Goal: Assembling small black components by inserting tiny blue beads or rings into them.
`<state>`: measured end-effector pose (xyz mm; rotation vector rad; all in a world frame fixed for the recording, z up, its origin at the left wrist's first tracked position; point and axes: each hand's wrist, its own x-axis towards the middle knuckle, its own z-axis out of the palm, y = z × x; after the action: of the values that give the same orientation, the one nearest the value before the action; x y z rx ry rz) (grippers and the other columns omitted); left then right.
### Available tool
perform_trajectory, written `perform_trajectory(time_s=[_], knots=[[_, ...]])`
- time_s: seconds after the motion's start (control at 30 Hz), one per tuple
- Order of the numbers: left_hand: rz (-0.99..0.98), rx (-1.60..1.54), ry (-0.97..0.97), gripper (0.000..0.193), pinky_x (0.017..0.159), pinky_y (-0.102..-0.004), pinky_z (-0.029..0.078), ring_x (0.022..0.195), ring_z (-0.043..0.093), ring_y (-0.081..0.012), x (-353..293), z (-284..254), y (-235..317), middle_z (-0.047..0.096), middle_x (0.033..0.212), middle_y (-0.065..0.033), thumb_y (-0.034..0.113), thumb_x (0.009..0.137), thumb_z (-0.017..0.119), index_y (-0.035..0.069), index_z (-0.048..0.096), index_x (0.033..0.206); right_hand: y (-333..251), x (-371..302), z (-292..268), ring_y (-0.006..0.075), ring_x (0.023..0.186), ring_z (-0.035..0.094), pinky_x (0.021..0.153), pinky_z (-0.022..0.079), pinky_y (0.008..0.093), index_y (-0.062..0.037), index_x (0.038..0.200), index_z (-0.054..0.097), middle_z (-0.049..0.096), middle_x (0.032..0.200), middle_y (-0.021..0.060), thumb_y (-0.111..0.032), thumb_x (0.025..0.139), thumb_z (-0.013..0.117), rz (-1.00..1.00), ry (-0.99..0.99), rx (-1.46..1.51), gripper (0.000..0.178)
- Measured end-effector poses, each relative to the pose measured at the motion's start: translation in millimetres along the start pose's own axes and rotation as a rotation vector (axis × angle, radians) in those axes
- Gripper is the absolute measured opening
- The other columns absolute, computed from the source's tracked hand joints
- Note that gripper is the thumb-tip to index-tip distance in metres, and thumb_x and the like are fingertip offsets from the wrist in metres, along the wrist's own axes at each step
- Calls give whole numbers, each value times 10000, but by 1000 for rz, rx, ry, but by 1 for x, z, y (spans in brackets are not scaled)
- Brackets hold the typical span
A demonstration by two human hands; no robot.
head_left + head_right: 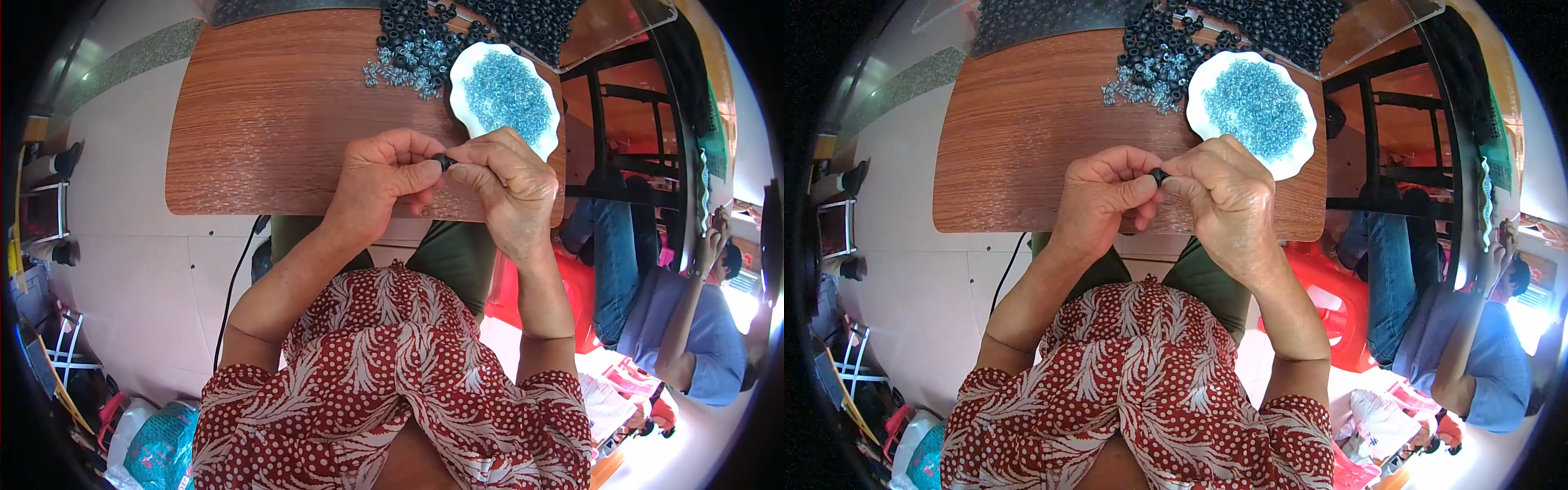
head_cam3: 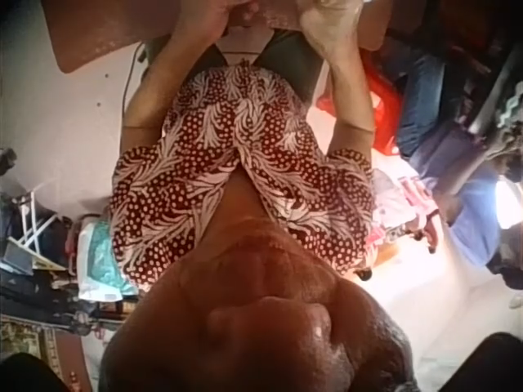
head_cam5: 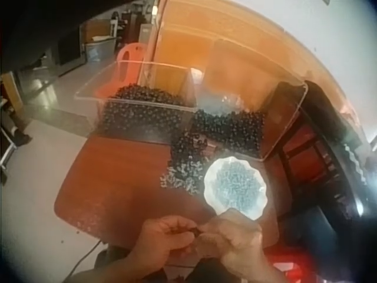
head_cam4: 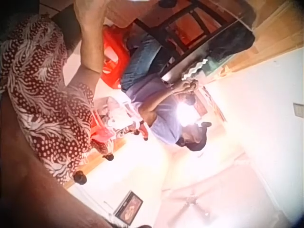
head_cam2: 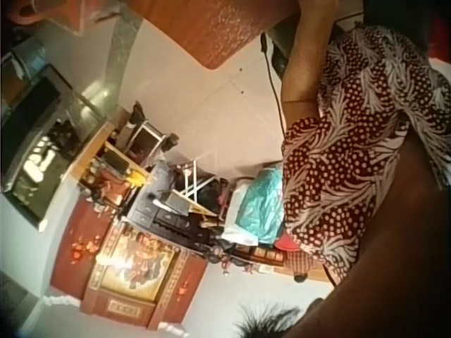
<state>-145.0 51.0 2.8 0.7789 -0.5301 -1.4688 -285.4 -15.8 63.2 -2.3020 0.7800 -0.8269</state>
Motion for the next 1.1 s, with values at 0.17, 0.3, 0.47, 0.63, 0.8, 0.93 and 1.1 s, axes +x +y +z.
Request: perform_trajectory(time_s=[0.17, 0.3, 0.47, 0.63, 0.8, 0.93, 1.1], knots=[[-61, -93, -8, 179, 449, -219, 426, 530, 541, -106, 1, -3, -1, 614, 732, -90, 43, 819, 606, -52, 578, 968, -1, -1, 0, 217, 705, 566, 615, 462, 291, 17, 814, 649, 611, 743, 93, 88, 654, 658, -37, -1, 38, 175], [-67, -101, -16, 178, 441, -224, 429, 526, 547, -109, 2, -4, -3, 617, 733, -94, 53, 817, 612, -48, 583, 960, 2, -2, -1, 155, 722, 563, 638, 450, 254, 14, 845, 657, 620, 770, 61, 42, 715, 655, 157, -53, 182, 133], [-101, -46, -12, 156, 435, -218, 434, 515, 547, -108, 0, -3, -2, 619, 726, -97, 44, 812, 614, -47, 595, 936, 10, 5, -11, 82, 689, 553, 613, 429, 212, 6, 843, 653, 628, 768, 25, -5, 730, 679, 547, -161, 529, 117], [-97, -15, 1, 150, 431, -215, 440, 510, 546, -106, 0, 1, 0, 622, 720, -102, 41, 809, 616, -53, 600, 925, 19, 7, -11, 52, 543, 516, 460, 371, 165, 18, 845, 624, 639, 721, 56, -6, 737, 675, 724, -224, 732, 122], [-72, -13, 25, 148, 410, -208, 433, 506, 544, -101, -1, 3, 1, 626, 731, -114, 17, 805, 611, -64, 607, 929, 17, 6, -11, 97, 588, 587, 467, 411, 168, 38, 895, 619, 640, 750, 85, -5, 753, 645, 849, -269, 875, 150], [-67, -12, -5, 147, 402, -206, 432, 500, 543, -102, -2, 4, 2, 627, 735, -124, 4, 801, 608, -72, 607, 927, 16, 5, -12, 104, 587, 590, 474, 433, 169, 59, 933, 614, 642, 739, 102, -6, 767, 626, 871, -320, 922, 179], [-88, -22, 17, 124, 392, -216, 433, 490, 543, -109, -5, 12, 0, 624, 732, -130, -17, 802, 592, -83, 606, 906, 13, 0, -13, 96, 576, 576, 471, 439, 176, 63, 940, 613, 640, 741, 97, -16, 766, 628, 849, -305, 849, 192]])
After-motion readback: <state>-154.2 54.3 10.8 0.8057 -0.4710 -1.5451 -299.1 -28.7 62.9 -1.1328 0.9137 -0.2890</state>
